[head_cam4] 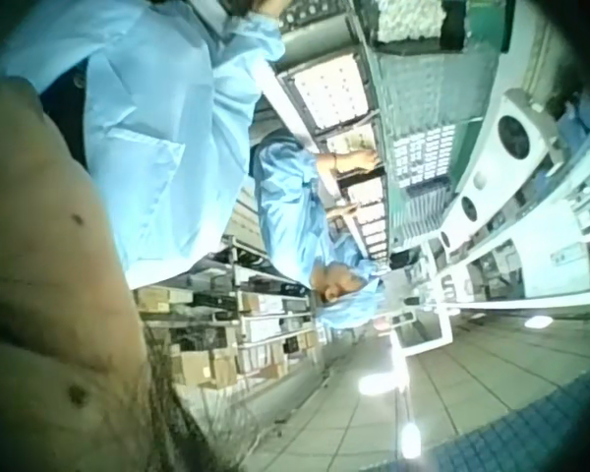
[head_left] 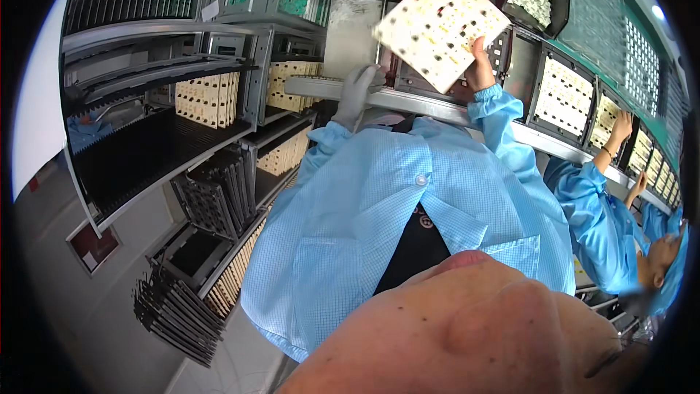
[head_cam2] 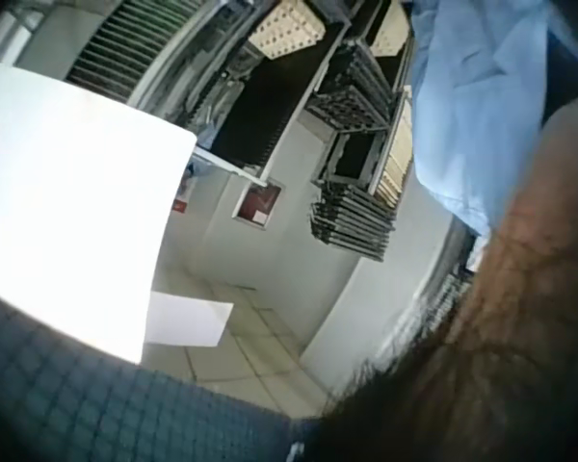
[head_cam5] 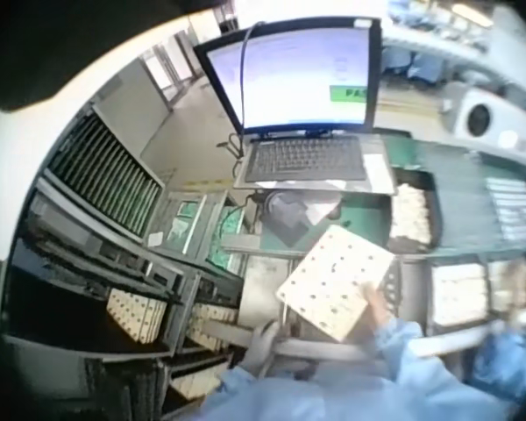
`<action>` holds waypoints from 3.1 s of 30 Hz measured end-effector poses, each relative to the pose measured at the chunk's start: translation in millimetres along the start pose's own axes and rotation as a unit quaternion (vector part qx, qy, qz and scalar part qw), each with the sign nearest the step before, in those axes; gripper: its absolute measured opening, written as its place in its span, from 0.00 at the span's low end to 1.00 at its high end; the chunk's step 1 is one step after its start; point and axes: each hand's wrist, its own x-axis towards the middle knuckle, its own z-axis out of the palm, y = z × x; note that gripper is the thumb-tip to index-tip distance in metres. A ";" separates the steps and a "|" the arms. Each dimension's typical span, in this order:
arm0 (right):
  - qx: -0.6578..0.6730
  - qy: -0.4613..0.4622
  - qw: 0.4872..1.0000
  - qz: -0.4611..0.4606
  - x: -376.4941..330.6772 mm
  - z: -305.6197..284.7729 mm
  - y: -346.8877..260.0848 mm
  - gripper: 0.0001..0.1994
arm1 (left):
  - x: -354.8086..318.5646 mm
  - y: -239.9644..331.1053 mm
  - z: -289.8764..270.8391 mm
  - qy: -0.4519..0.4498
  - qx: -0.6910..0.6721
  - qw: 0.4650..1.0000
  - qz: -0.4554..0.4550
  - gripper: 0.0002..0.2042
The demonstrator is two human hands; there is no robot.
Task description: The recorder is placing circuit boards into a manufacturing jig or testing station on an assembly line.
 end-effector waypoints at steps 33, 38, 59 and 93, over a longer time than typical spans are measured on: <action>-0.228 -0.024 0.973 0.012 76.7 -3.1 -38.3 0.46 | 24.9 13.1 -5.7 0.032 -0.131 0.990 -0.052 0.17; -0.185 -0.019 0.982 0.017 76.5 -4.4 -38.3 0.44 | 39.6 18.7 -10.0 0.011 -0.121 0.991 -0.055 0.17; -0.821 0.097 0.508 -0.243 -90.6 -51.3 -73.0 0.44 | -18.0 -30.8 127.3 -0.293 -0.447 0.817 -0.217 0.24; -0.781 0.055 0.566 -0.259 -60.9 -133.9 -12.8 0.18 | 66.4 -37.8 128.9 -0.021 0.664 0.625 0.410 0.27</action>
